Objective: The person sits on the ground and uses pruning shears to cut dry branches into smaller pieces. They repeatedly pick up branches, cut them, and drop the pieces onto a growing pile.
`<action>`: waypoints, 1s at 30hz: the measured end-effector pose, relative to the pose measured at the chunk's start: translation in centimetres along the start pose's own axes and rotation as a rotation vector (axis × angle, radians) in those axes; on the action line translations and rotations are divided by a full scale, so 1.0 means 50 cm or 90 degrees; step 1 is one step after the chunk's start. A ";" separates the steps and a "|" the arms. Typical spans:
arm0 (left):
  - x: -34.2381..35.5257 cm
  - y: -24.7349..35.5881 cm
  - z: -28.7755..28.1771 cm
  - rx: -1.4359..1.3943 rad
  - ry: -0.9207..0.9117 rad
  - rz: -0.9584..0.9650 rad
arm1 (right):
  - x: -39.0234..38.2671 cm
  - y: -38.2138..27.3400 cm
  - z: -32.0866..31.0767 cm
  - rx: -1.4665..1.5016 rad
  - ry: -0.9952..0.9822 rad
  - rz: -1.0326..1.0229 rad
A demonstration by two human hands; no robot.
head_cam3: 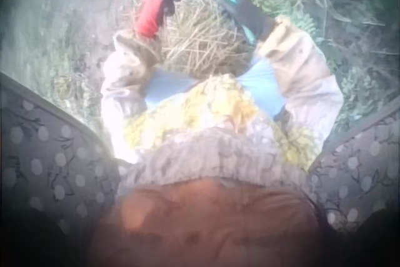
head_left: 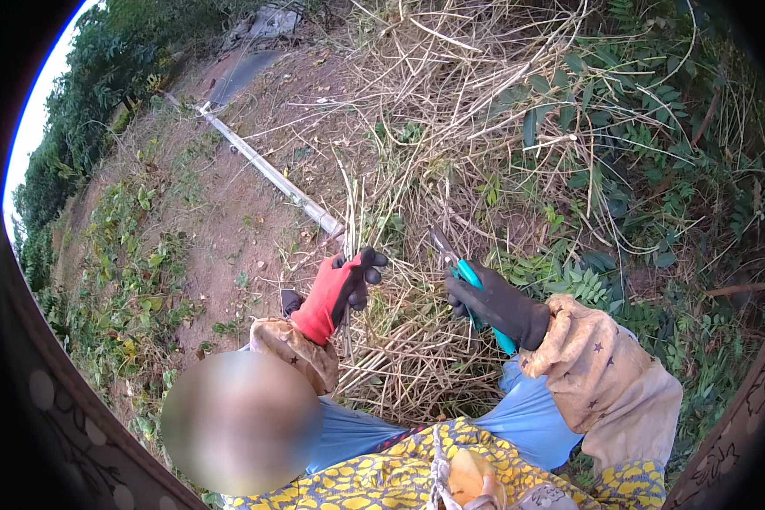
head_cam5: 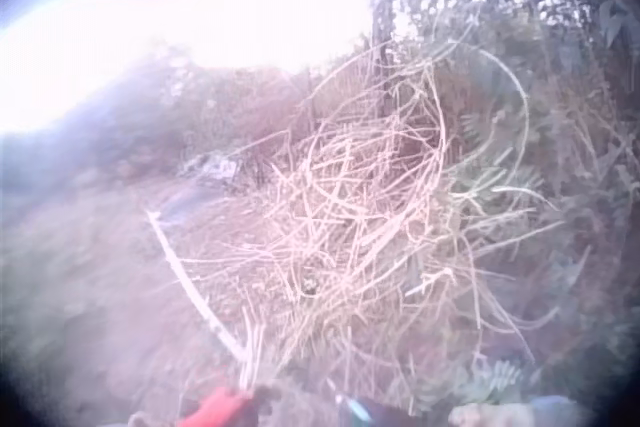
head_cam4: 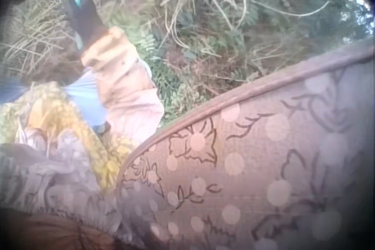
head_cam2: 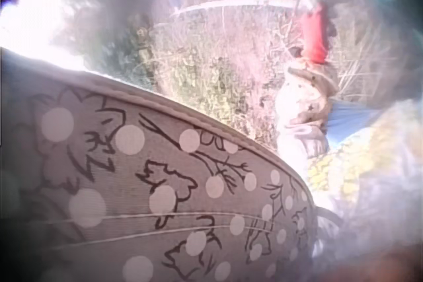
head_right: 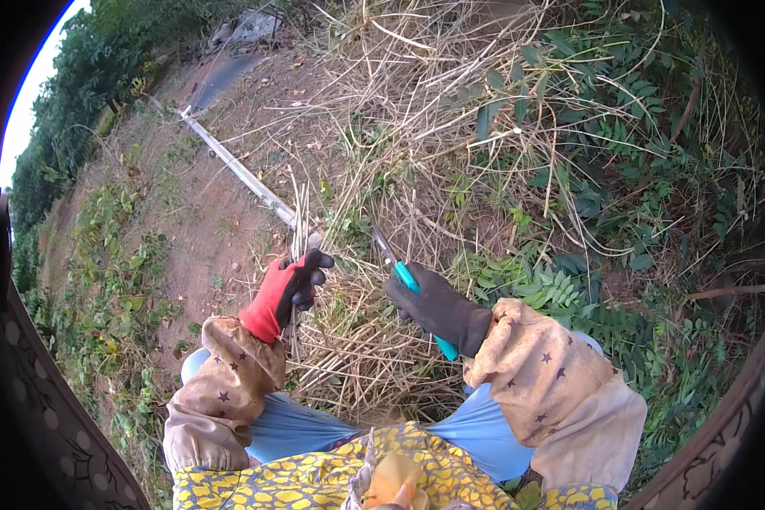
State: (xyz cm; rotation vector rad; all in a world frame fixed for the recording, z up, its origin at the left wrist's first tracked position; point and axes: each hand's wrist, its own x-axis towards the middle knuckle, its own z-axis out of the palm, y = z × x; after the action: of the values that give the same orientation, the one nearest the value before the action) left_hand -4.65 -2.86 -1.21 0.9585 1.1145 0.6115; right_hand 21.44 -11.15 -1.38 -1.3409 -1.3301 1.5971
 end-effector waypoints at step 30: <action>0.001 0.070 -0.040 0.078 0.246 0.372 | -0.037 0.016 0.067 -0.129 -0.113 0.016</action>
State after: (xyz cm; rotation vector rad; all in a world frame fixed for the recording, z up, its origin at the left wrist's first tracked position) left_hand -6.35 -0.51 1.58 1.3220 1.2187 1.2538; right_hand 18.81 -14.01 -1.73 -1.3628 -1.6248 1.6655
